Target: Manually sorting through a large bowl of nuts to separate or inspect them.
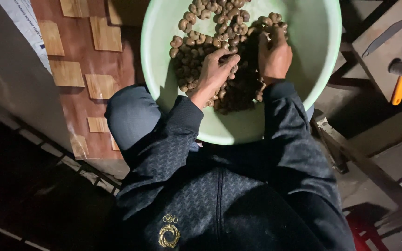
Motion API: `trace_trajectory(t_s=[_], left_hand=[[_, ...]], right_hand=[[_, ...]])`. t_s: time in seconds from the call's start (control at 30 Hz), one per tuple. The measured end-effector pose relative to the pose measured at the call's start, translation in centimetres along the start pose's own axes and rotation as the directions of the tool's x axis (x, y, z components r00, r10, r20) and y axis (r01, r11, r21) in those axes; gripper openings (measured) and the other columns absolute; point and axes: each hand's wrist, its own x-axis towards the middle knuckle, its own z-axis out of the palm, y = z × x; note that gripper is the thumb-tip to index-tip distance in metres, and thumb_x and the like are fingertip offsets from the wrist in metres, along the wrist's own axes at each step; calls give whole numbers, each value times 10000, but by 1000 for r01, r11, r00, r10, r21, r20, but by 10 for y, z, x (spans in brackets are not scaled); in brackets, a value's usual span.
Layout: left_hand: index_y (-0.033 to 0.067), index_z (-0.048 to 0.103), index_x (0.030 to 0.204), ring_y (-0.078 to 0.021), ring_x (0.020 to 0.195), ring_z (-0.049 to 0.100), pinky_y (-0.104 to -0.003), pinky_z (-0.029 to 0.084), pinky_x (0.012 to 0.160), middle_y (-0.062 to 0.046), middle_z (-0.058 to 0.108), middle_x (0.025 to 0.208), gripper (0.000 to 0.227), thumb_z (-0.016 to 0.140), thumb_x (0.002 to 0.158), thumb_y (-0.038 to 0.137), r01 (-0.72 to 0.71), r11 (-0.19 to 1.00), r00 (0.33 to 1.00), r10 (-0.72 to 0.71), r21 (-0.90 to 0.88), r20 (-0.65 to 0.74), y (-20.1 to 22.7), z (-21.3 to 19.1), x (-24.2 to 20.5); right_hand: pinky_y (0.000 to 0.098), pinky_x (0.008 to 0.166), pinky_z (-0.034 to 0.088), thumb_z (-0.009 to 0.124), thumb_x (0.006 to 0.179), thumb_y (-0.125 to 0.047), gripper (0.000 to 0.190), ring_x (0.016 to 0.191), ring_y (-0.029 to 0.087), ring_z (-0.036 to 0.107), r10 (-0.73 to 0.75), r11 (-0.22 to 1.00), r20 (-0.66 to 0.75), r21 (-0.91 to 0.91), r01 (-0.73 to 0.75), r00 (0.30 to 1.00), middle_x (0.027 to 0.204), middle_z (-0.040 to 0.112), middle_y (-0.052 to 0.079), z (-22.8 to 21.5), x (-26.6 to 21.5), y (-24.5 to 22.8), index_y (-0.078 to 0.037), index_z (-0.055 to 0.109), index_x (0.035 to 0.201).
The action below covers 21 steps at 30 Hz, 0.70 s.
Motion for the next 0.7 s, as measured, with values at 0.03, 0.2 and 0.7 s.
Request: trace_trajectory(t_s=[0.03, 0.2, 0.7], left_hand=[[-16, 682, 1125, -97, 576, 556, -236, 494, 502, -56, 632, 742, 235, 701, 926, 108, 2, 1000, 1000, -2, 2, 0, -1, 0, 1], [0, 672, 1105, -93, 612, 577, -238, 519, 522, -40, 621, 732, 217, 707, 934, 128, 37, 998, 999, -36, 41, -15, 1, 0, 1], [-3, 720, 1044, -92, 506, 558, -229, 483, 456, -24, 640, 713, 285, 768, 875, 222, 2, 993, 998, 4, 114, -57, -4, -1, 3]], right_hand=[[379, 584, 550, 717, 991, -174, 168, 662, 265, 722, 2, 1000, 0, 1, -2, 1000, 907, 793, 114, 4, 2, 3, -78, 654, 1113], [396, 670, 581, 718, 933, -122, 320, 813, 272, 775, 9, 1000, 83, 6, -10, 996, 1061, 811, 40, 7, 4, 4, -176, 653, 1242], [301, 615, 516, 691, 1018, -108, 717, 653, 158, 610, 151, 979, 131, 117, -167, 980, 1087, 780, 36, -3, -54, 13, -80, 281, 1605]])
